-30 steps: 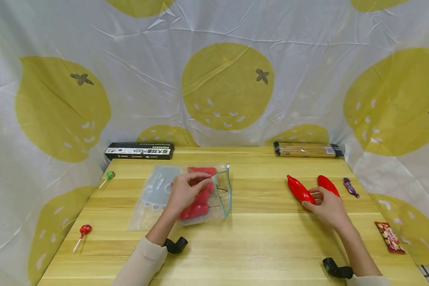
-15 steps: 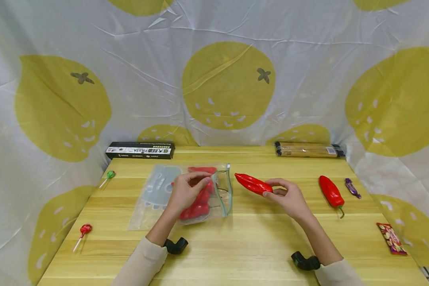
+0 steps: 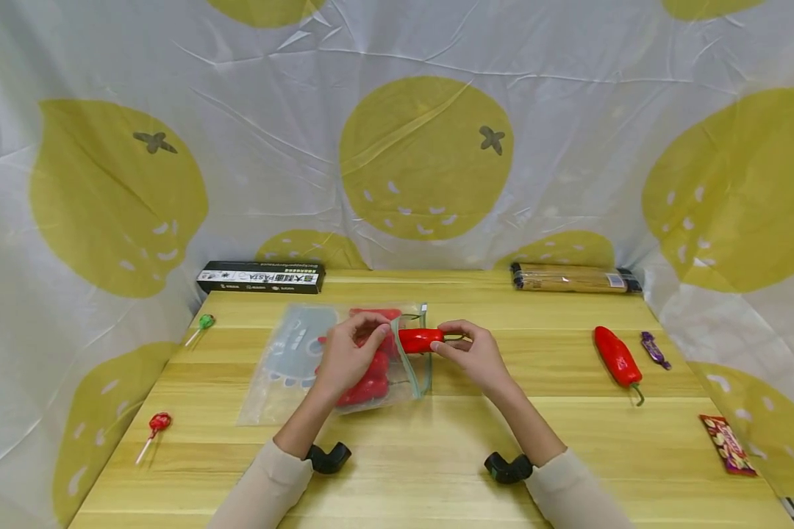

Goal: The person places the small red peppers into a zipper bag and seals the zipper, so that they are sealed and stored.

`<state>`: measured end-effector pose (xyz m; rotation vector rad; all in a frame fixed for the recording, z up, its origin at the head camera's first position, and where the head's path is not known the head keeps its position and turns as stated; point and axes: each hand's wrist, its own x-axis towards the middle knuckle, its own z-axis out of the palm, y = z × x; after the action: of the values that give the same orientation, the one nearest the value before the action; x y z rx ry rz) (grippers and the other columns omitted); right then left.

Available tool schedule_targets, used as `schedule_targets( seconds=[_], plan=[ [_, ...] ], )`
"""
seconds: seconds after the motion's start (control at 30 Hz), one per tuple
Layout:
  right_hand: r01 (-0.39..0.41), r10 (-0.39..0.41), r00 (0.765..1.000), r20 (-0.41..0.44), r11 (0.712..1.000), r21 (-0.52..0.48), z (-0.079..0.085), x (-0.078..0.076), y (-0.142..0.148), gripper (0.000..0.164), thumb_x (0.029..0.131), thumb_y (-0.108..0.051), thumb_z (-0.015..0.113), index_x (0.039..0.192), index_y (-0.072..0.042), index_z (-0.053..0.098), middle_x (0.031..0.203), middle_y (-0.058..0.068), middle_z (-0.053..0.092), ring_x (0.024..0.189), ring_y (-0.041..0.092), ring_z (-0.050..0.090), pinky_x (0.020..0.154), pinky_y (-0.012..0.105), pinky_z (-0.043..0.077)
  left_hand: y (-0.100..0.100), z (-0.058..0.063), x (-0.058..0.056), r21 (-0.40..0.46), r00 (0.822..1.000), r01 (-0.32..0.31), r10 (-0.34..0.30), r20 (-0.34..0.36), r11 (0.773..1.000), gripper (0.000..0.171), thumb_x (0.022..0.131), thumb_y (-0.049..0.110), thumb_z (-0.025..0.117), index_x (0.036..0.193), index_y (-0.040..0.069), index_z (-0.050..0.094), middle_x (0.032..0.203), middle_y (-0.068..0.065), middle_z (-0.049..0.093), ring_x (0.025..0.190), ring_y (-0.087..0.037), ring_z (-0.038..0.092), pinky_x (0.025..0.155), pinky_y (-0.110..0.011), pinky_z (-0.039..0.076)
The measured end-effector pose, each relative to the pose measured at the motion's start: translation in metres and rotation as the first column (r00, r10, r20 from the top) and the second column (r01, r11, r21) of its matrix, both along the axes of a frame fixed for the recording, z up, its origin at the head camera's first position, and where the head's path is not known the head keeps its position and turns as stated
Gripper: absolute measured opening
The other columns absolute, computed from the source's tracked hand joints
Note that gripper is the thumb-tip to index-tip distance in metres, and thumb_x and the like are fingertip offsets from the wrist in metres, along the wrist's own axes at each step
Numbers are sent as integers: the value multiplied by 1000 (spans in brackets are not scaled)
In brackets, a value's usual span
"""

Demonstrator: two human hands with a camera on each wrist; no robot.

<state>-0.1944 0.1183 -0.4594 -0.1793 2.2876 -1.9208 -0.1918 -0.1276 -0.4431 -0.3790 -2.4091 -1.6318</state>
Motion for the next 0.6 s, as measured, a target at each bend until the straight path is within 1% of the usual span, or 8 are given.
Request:
schedule_targets(
  seconds=[0.07, 0.13, 0.23, 0.3, 0.37, 0.47, 0.53, 0.6],
  plan=[
    [-21, 23, 999, 32, 998, -60, -2, -1, -8, 37, 89, -19, 72, 123, -9, 62, 127, 14, 58, 105, 31, 68, 93, 51, 53, 1, 0, 0, 1, 1000, -2, 2, -1, 1000, 15, 91, 36, 67, 99, 24, 69, 97, 6, 71, 93, -10, 66, 82, -26, 56],
    [-20, 24, 999, 41, 996, -86, -4, -2, -16, 36, 90, -16, 71, 123, -8, 62, 126, 14, 58, 106, 32, 68, 93, 50, 53, 2, 0, 1, 6, 1000, 0, 0, 2, 1000, 14, 91, 36, 67, 100, 24, 69, 97, 6, 71, 93, -9, 66, 82, -26, 56],
    [30, -27, 999, 34, 995, -97, -8, -5, -27, 33, 88, -16, 73, 119, -8, 63, 119, 12, 62, 101, 30, 70, 87, 42, 57, 2, 0, 1, 20, 1000, 6, -7, 12, 1000, 15, 91, 35, 67, 100, 24, 69, 98, 6, 71, 93, -9, 67, 82, -26, 57],
    [62, -60, 998, 17, 994, -86, -11, -8, -35, 32, 86, -17, 74, 115, -8, 64, 114, 10, 65, 96, 25, 71, 82, 36, 58, 3, -1, 1, 32, 1000, 12, -13, 20, 999, 15, 91, 36, 67, 101, 24, 69, 98, 5, 71, 93, -9, 68, 82, -27, 57],
    [65, -64, 998, 10, 993, -99, -12, -9, -41, 34, 86, -16, 75, 116, -6, 63, 114, 12, 66, 96, 25, 71, 81, 35, 58, 4, -4, 0, 44, 999, 17, -19, 28, 999, 15, 92, 35, 66, 101, 22, 68, 98, 3, 72, 93, -10, 69, 81, -27, 57],
    [36, -35, 999, 17, 994, -107, -13, -8, -43, 39, 87, -16, 73, 122, -5, 60, 121, 13, 65, 101, 26, 69, 86, 39, 57, 4, -8, -1, 55, 998, 24, -27, 51, 998, 14, 94, 34, 63, 101, 22, 67, 98, 1, 71, 95, -12, 70, 81, -27, 57],
    [17, -14, 1000, 25, 994, -107, -12, -5, -42, 42, 89, -18, 72, 126, -5, 57, 126, 14, 62, 105, 28, 68, 90, 42, 55, 4, -10, -2, 47, 998, 19, -22, 65, 999, 12, 95, 33, 62, 101, 22, 66, 99, 1, 71, 95, -11, 70, 80, -27, 57],
    [-4, 9, 999, 41, 992, -126, -13, -3, -38, 45, 90, -21, 70, 130, -5, 55, 131, 15, 58, 109, 32, 66, 94, 45, 53, 4, -12, -3, 31, 997, 11, -14, 73, 999, 11, 96, 32, 61, 102, 23, 64, 98, 1, 70, 92, -11, 71, 77, -26, 57]
  ],
)
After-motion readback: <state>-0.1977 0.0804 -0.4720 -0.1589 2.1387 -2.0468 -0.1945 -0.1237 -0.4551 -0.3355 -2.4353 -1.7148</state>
